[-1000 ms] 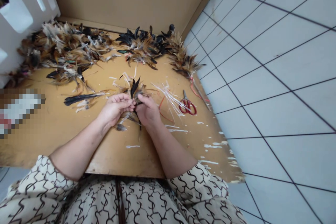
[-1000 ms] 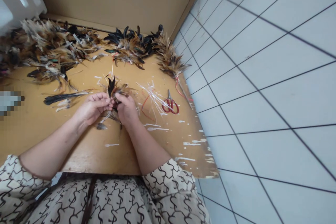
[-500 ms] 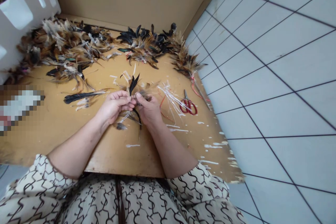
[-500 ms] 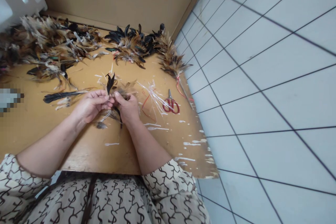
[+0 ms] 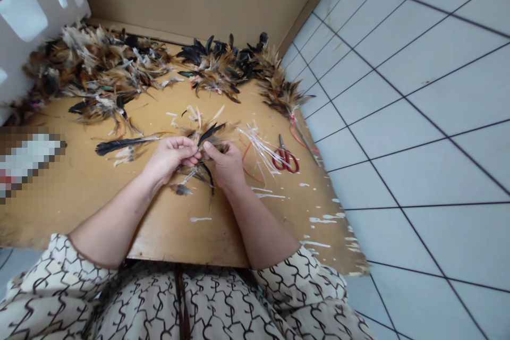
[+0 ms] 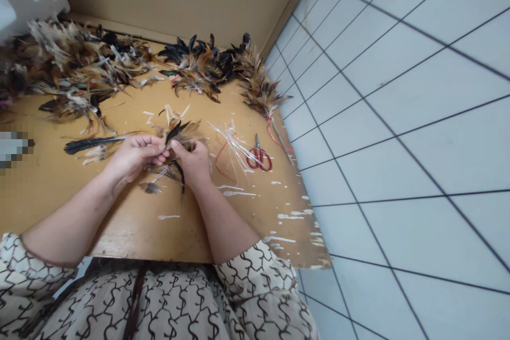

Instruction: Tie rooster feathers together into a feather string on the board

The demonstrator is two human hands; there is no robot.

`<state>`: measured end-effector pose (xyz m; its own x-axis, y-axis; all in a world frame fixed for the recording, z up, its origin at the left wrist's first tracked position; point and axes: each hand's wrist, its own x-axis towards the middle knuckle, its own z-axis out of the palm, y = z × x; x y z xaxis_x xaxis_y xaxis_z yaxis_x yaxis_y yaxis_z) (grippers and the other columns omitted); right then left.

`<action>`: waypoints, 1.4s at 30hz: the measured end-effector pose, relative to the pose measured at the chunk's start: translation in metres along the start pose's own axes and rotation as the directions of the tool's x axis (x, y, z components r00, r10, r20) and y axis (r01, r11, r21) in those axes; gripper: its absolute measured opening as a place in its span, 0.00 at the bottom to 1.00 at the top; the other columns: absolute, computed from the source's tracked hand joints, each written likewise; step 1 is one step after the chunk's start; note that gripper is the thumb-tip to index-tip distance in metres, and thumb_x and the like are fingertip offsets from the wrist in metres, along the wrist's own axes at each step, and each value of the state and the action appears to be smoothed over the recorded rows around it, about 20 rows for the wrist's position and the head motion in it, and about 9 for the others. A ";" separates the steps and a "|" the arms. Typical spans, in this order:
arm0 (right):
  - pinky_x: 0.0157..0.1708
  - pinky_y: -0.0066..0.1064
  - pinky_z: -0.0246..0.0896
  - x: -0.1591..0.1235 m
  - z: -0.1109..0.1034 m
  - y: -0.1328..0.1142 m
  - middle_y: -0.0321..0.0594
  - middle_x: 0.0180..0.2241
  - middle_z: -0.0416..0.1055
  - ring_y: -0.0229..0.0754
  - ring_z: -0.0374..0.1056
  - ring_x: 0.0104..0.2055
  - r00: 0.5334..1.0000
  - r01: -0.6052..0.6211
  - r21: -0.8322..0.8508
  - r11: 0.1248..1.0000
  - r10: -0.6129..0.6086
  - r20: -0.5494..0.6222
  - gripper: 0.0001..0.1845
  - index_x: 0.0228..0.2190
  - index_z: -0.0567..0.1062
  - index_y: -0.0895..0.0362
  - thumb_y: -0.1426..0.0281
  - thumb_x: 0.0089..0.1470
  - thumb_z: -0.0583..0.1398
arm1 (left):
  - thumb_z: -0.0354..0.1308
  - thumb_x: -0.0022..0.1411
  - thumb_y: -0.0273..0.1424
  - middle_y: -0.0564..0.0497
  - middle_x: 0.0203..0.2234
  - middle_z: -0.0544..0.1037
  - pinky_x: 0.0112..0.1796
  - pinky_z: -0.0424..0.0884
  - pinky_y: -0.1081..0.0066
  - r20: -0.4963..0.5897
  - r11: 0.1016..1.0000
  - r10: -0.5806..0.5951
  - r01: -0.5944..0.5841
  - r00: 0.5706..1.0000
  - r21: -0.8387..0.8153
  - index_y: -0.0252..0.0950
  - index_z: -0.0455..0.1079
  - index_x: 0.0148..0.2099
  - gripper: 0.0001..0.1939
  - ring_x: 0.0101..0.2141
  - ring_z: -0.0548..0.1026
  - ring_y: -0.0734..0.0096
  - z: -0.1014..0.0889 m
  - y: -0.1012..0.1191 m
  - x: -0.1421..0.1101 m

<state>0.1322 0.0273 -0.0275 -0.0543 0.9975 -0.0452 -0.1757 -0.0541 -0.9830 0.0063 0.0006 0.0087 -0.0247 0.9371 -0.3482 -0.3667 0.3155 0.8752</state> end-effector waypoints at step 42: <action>0.29 0.28 0.62 -0.006 0.015 -0.001 0.32 0.23 0.71 0.38 0.68 0.30 0.983 -0.171 0.240 0.956 0.150 0.102 0.13 0.19 0.64 0.53 0.65 0.35 0.64 | 0.65 0.41 0.26 0.58 0.13 0.71 0.19 0.62 0.81 -0.037 0.998 0.070 -0.069 0.997 0.009 0.34 0.67 0.18 0.09 0.15 0.64 0.83 0.014 -0.013 -0.007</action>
<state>0.1178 0.0202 -0.0230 -0.1798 0.9682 -0.1738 -0.3945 -0.2329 -0.8889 0.0245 -0.0080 0.0050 -0.0848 0.9505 -0.2988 -0.3558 0.2512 0.9002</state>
